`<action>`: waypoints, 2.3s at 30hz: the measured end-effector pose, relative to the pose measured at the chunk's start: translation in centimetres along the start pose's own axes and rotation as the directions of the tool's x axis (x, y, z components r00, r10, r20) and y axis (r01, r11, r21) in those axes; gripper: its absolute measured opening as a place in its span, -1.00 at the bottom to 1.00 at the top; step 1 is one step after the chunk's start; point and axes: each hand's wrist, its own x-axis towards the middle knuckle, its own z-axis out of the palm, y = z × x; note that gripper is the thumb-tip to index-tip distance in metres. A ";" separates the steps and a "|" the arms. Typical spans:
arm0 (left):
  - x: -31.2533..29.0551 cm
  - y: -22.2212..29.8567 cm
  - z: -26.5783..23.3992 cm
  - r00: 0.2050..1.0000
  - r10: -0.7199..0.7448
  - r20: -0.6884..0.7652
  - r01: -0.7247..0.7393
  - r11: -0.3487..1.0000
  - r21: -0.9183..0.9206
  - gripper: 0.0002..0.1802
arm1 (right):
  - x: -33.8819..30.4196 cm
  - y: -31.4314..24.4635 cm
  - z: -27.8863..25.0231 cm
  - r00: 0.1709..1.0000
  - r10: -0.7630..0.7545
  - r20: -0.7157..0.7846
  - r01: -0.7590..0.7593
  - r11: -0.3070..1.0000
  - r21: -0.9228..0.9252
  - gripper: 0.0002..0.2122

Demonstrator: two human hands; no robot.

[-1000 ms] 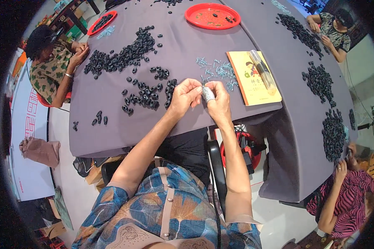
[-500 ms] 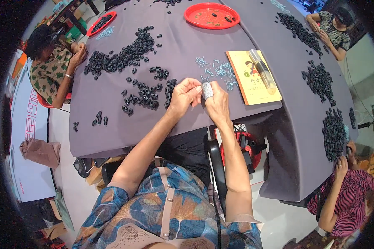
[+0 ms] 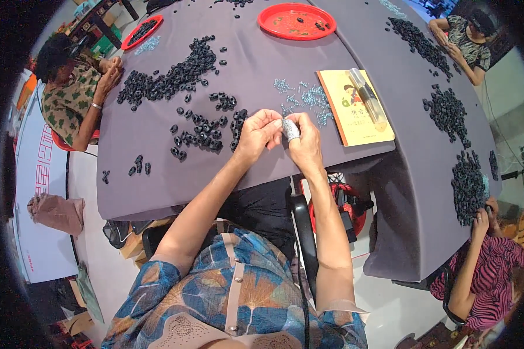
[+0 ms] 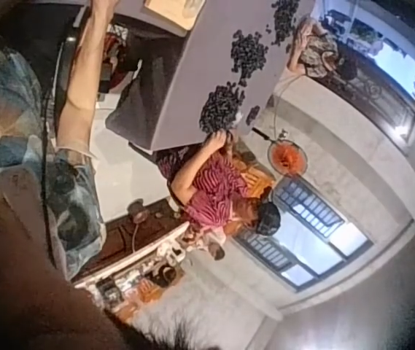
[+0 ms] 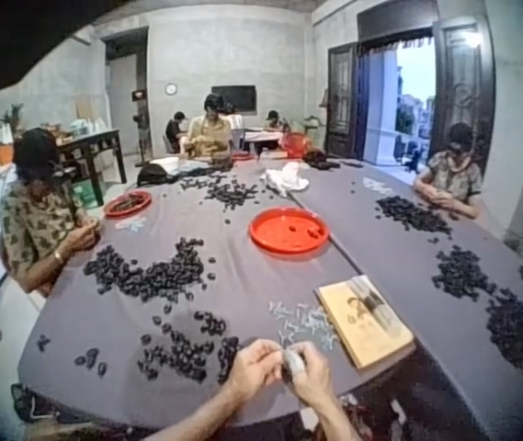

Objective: Manually assembling small black plastic components at a workbench with other workers.

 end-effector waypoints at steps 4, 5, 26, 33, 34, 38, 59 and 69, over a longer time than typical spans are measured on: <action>0.2 -0.1 -0.3 0.996 -0.069 0.050 0.069 0.998 -0.010 -0.88 | -0.1 0.1 0.0 0.999 0.023 -0.030 -0.022 0.999 0.033 -0.89; 0.3 -0.1 -0.3 0.996 -0.069 0.050 0.070 0.998 -0.010 -0.88 | -0.1 0.2 0.0 0.999 0.023 -0.030 -0.022 0.999 0.033 -0.89; 0.3 -0.4 -0.2 0.999 -0.007 -0.036 0.006 0.999 -0.036 -0.89 | 0.3 -0.8 -0.1 0.999 0.001 0.033 0.001 0.999 -0.050 -0.89; 0.3 -0.2 -0.1 0.999 -0.038 -0.015 0.038 0.999 -0.032 -0.85 | 0.2 -1.0 -0.5 0.999 -0.031 0.008 0.032 0.999 -0.029 -0.91; 0.2 -0.1 -0.1 0.999 -0.039 -0.017 0.038 0.999 -0.027 -0.84 | 0.2 -1.2 -0.4 1.000 -0.017 0.006 0.017 1.000 -0.016 -0.91; 0.2 -0.1 0.2 0.997 -0.055 -0.053 0.053 0.998 -0.027 -0.82 | 0.3 -0.1 -0.3 0.999 -0.033 -0.025 0.034 0.999 0.030 -0.91; -0.2 -0.1 0.2 0.998 0.059 -0.008 -0.058 0.994 0.090 -0.84 | 0.5 -1.3 -0.7 0.968 0.222 0.117 -0.240 0.954 0.177 -0.81; -0.2 0.0 0.0 0.998 -0.004 -0.062 0.010 0.996 0.085 -0.84 | 0.1 0.2 0.4 0.995 0.099 -0.031 -0.087 0.959 0.271 -0.89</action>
